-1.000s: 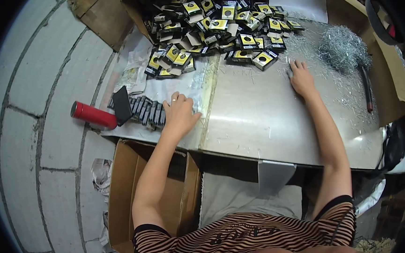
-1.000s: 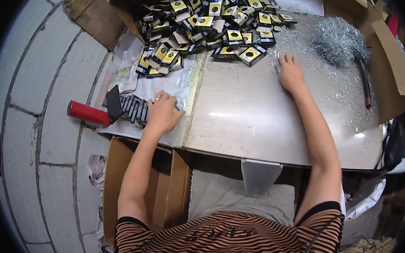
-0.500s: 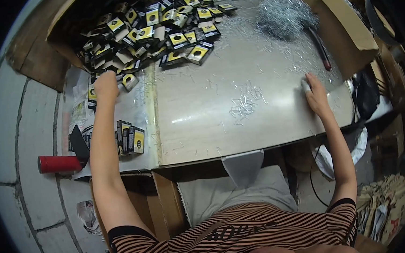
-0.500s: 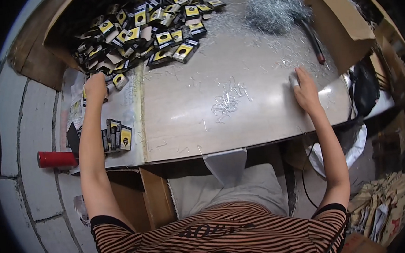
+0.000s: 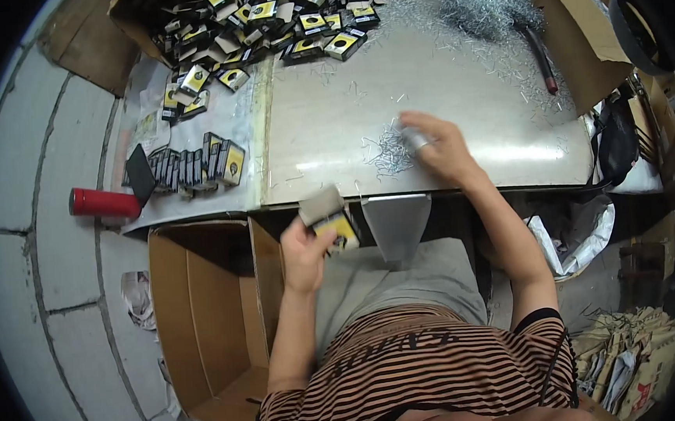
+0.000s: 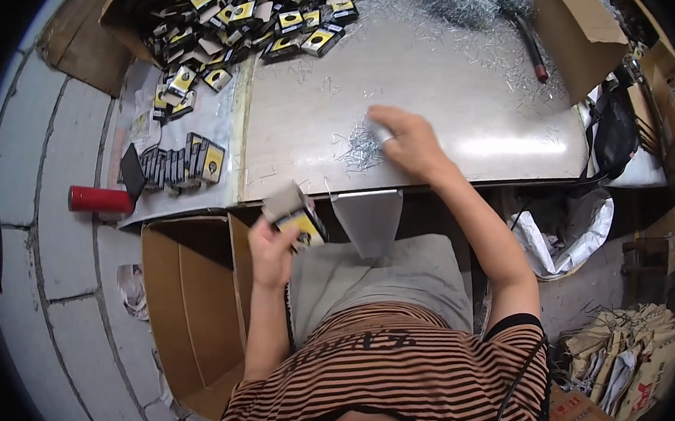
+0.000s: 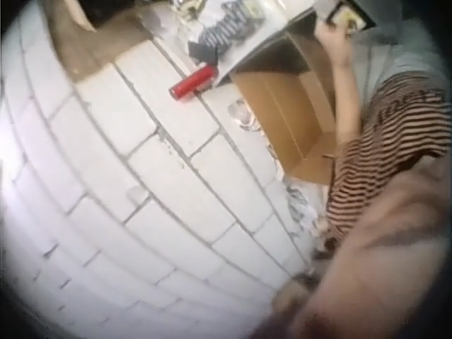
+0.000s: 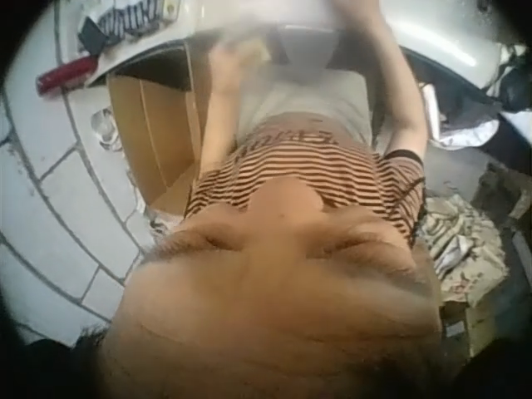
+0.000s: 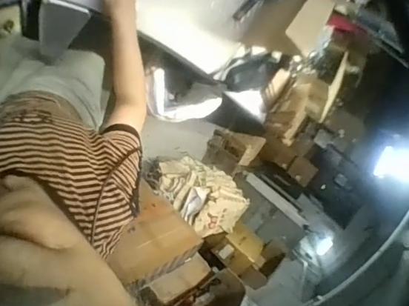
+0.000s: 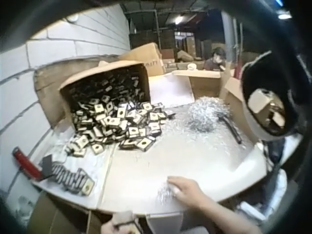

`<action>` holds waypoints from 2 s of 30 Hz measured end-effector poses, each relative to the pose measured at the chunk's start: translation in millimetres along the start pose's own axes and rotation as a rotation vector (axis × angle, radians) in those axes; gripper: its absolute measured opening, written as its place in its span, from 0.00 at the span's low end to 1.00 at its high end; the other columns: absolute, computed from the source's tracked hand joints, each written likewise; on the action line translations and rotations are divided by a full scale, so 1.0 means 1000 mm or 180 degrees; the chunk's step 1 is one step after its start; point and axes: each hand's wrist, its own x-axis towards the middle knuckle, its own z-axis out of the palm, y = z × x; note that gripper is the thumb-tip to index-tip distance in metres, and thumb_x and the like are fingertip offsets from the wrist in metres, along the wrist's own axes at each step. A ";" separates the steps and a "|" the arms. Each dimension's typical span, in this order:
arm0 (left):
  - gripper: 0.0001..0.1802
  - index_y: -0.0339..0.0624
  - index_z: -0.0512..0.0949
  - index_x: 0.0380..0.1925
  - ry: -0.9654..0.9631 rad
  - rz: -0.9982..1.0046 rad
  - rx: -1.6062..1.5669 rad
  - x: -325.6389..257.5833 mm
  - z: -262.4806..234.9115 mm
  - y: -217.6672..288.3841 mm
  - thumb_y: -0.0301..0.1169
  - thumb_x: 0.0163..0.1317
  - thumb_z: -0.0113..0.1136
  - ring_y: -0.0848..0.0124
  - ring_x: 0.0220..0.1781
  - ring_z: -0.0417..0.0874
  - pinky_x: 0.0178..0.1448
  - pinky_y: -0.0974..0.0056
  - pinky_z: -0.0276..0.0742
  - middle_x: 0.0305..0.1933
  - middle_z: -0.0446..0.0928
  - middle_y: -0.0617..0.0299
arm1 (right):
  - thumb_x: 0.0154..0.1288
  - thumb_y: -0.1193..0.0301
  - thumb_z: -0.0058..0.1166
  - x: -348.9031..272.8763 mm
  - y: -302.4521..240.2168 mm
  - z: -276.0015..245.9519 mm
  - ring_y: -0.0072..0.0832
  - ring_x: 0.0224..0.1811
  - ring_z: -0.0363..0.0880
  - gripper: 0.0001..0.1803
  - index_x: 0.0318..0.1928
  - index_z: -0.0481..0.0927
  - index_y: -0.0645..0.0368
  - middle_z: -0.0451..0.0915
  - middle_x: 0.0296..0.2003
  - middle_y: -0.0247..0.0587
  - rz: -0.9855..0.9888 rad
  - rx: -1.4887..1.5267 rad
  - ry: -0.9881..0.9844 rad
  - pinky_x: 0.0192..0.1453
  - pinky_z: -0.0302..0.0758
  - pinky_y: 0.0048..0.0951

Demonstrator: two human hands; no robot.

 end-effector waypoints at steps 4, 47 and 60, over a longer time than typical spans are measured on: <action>0.16 0.34 0.76 0.44 -0.0194 -0.1289 0.1563 -0.051 -0.048 -0.107 0.19 0.53 0.58 0.73 0.38 0.79 0.43 0.66 0.75 0.38 0.79 0.60 | 0.62 0.67 0.53 -0.008 -0.008 0.028 0.44 0.65 0.65 0.22 0.56 0.75 0.58 0.70 0.60 0.52 -0.0458 -0.0917 0.0237 0.69 0.61 0.37; 0.43 0.38 0.60 0.65 -0.0597 0.1548 0.1951 -0.049 0.031 -0.042 0.25 0.48 0.72 0.74 0.37 0.82 0.41 0.72 0.79 0.35 0.78 0.61 | 0.60 0.75 0.58 -0.137 -0.082 0.057 0.25 0.44 0.80 0.11 0.43 0.83 0.64 0.83 0.43 0.44 0.1558 0.3990 -0.0579 0.50 0.77 0.23; 0.42 0.37 0.62 0.65 -0.0279 0.0455 0.1443 -0.039 0.029 -0.032 0.21 0.48 0.72 0.87 0.21 0.61 0.26 0.82 0.59 0.18 0.65 0.74 | 0.59 0.69 0.62 -0.125 -0.085 0.042 0.18 0.35 0.80 0.11 0.40 0.86 0.60 0.85 0.32 0.35 0.1214 0.2278 -0.0611 0.42 0.75 0.21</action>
